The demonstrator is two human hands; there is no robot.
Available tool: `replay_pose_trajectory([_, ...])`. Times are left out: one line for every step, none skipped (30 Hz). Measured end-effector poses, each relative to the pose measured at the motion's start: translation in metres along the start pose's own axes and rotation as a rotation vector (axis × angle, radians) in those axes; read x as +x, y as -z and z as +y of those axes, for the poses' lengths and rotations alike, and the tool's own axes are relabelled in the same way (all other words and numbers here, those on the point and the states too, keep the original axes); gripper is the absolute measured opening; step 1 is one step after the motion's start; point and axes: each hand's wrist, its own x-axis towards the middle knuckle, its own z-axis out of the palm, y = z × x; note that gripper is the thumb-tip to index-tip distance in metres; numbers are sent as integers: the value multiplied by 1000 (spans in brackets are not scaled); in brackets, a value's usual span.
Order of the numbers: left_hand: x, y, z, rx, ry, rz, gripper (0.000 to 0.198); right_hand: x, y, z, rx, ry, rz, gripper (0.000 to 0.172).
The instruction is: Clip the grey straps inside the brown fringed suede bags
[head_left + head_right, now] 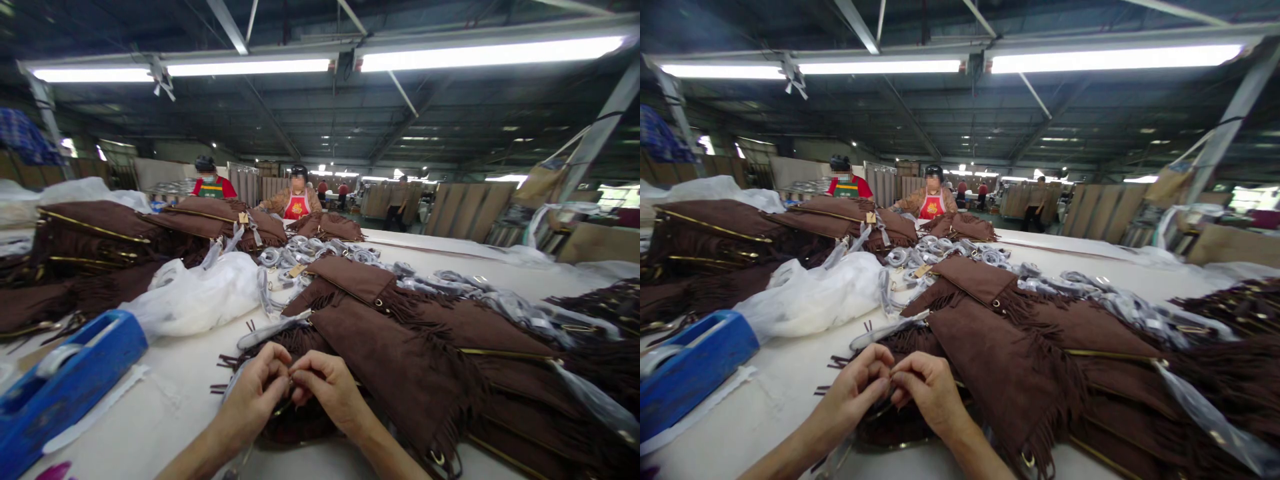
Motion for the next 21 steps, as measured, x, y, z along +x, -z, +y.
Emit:
replay_pose_trajectory([0, 0, 1, 3, 5, 2, 13, 0, 0, 1, -15, 6, -3, 19])
replay_pose_trajectory([0, 0, 1, 6, 9, 5, 13, 1, 0, 1, -29, 11, -5, 17])
replay_pose_trajectory([0, 0, 2, 10, 10, 8, 13, 1, 1, 2, -43, 17, -4, 16])
replay_pose_trajectory([-1, 0, 3, 13, 10, 14, 12, 1, 1, 2, -52, 21, -1, 15])
replay_pose_trajectory([-1, 0, 4, 13, 10, 21, 12, 1, 1, 2, -55, 24, 5, 14])
replay_pose_trajectory([-1, 0, 4, 12, 9, 30, 11, 2, 1, 3, -57, 24, 11, 14])
replay_pose_trajectory([-1, 0, 5, 10, 8, 39, 11, 2, 1, 3, -59, 26, 14, 13])
replay_pose_trajectory([-1, -1, 5, 7, 8, 48, 10, 2, 1, 3, -67, 29, 15, 12])
replay_pose_trajectory([0, -1, 5, 4, 7, 57, 9, 1, 1, 2, -79, 34, 12, 12])
replay_pose_trajectory([0, -1, 5, 3, 5, 64, 9, 1, 0, 2, -94, 40, 4, 12])
replay_pose_trajectory([0, -2, 4, 3, 3, 69, 9, 1, 0, 1, -114, 51, -2, 12])
replay_pose_trajectory([0, -2, 3, 5, 1, 78, 9, 0, -1, 1, -137, 63, -6, 13])
replay_pose_trajectory([1, -3, 1, 10, -1, 91, 9, -1, -2, 0, -163, 77, 0, 13])
replay_pose_trajectory([1, -3, -1, 18, -5, 112, 8, -2, -3, -1, -191, 91, 9, 13])
replay_pose_trajectory([2, -4, -3, 31, -9, 133, 8, -3, -4, -2, -217, 104, 23, 13])
replay_pose_trajectory([2, -5, -4, 47, -11, 154, 6, -5, -5, -2, -243, 118, 38, 13])
replay_pose_trajectory([2, -5, -6, 65, -13, 174, 5, -6, -6, -3, -266, 129, 50, 13])
replay_pose_trajectory([1, -6, -7, 84, -15, 185, 3, -7, -6, -2, -287, 139, 54, 13])
replay_pose_trajectory([1, -7, -8, 103, -17, 188, 3, -7, -7, -2, -306, 152, 54, 13])
replay_pose_trajectory([0, -8, -9, 119, -20, 183, 3, -8, -7, -1, -328, 167, 52, 13])
replay_pose_trajectory([0, -9, -9, 134, -26, 175, 5, -8, -7, 0, -351, 183, 49, 13])
